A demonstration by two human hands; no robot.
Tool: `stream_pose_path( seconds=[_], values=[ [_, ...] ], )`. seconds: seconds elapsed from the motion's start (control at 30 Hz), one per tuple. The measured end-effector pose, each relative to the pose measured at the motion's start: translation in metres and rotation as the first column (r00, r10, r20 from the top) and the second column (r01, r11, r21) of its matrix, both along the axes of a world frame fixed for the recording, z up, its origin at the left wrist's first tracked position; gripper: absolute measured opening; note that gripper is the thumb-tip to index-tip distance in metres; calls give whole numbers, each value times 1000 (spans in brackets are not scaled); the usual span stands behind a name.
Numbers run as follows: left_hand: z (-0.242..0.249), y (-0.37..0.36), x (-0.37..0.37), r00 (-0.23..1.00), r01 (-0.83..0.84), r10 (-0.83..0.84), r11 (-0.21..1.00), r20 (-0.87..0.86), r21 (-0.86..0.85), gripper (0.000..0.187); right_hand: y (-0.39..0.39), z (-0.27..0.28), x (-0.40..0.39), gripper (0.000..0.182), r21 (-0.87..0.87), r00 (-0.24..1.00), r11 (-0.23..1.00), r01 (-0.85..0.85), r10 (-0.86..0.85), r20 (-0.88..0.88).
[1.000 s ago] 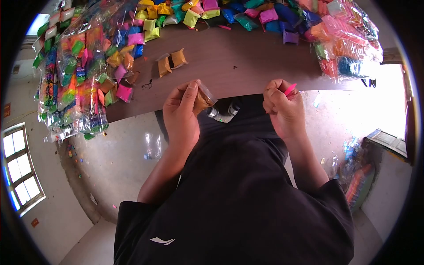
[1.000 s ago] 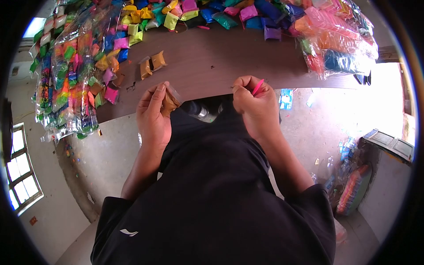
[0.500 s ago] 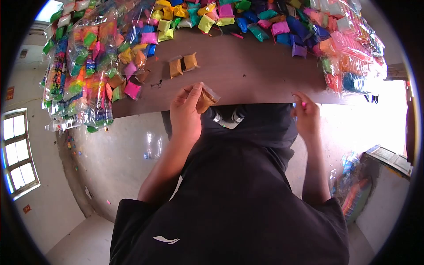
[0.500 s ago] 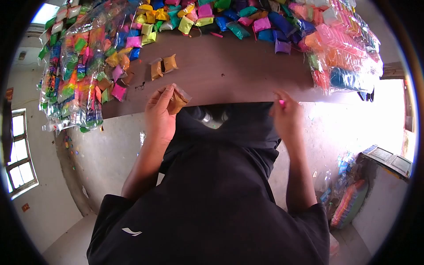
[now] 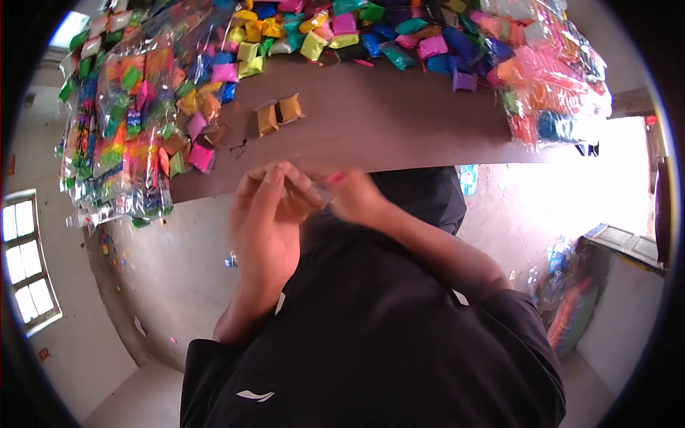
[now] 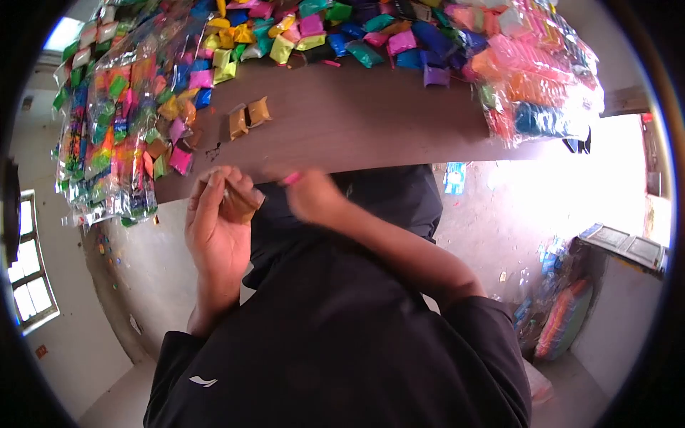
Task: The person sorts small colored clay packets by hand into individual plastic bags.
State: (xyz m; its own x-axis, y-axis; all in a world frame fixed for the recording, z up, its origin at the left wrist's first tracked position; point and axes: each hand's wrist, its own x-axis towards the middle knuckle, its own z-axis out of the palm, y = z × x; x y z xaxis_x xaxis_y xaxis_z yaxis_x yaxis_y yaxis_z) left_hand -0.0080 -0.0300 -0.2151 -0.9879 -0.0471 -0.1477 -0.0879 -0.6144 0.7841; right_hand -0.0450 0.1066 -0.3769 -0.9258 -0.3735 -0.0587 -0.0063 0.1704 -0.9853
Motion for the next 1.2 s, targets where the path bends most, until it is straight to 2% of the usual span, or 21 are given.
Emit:
stream_pose_path(
  seconds=[0.03,0.07,0.13,0.17,0.2,0.27,0.3,0.33,0.37,0.4,0.43,0.47,0.5,0.6,0.67,0.73,0.77,0.9,1.0,1.07,1.2],
  values=[
    [-10,-5,-3,1000,0,0,1000,16,-14,15,16,-25,0,28,-691,950,668,276,-81,302],
    [-20,-11,-5,999,-5,6,999,33,-32,15,55,-10,0,26,-57,958,956,287,-287,5],
    [-35,-16,-10,985,-92,85,995,150,44,14,118,-11,12,36,-37,788,787,616,-614,45],
    [-39,-17,-12,980,-110,98,992,176,59,13,154,-37,21,40,-450,700,638,625,-713,-38],
    [-42,-16,-15,975,-121,103,989,198,80,12,183,-15,25,44,-50,496,500,865,-865,-74],
    [-49,-13,-17,972,-123,105,989,208,76,13,200,4,30,47,-153,271,331,931,-909,-318],
    [-51,-9,-19,973,-98,80,993,217,73,13,188,13,35,47,-157,360,398,904,-906,-222],
    [-50,-3,-21,975,-80,63,994,214,74,13,174,24,41,42,-86,581,588,804,-808,-98],
    [-48,4,-23,976,-54,44,998,213,41,12,147,33,42,32,-264,718,671,693,-672,180],
    [-47,11,-24,978,-29,27,1000,209,8,12,111,68,39,30,-75,761,783,617,-570,310],
    [-48,18,-25,978,-15,13,1000,207,8,12,96,85,38,36,-123,872,903,412,-352,341],
    [-49,22,-23,985,38,-18,992,173,-118,14,75,101,34,30,-301,891,889,346,-210,403],
    [-51,25,-21,989,82,-48,966,142,-244,15,51,107,31,20,-411,899,820,398,-261,350],
    [-55,28,-17,995,87,-62,911,76,-403,17,53,92,16,15,-175,936,956,235,-173,307],
    [-59,29,-11,997,48,-20,931,80,-362,21,57,91,13,15,-146,958,964,222,-188,215],
    [-64,36,-2,991,58,-31,977,130,-204,27,58,89,15,12,-263,879,872,414,-307,366],
    [-68,31,0,973,159,-130,976,189,-147,32,61,86,16,8,-232,869,878,418,-311,385],
    [-74,25,2,980,101,-82,990,183,-101,29,57,60,29,9,-337,899,843,419,-334,283],
    [-69,20,1,998,31,-20,980,56,-198,25,59,66,29,12,-460,953,836,300,-245,176],
    [-65,15,-2,995,57,-82,919,-49,-389,22,71,88,22,16,-310,982,933,184,-163,92],
    [-67,9,-10,966,124,-223,839,-128,-530,20,77,96,13,22,-263,991,958,112,-86,106]
  ],
)
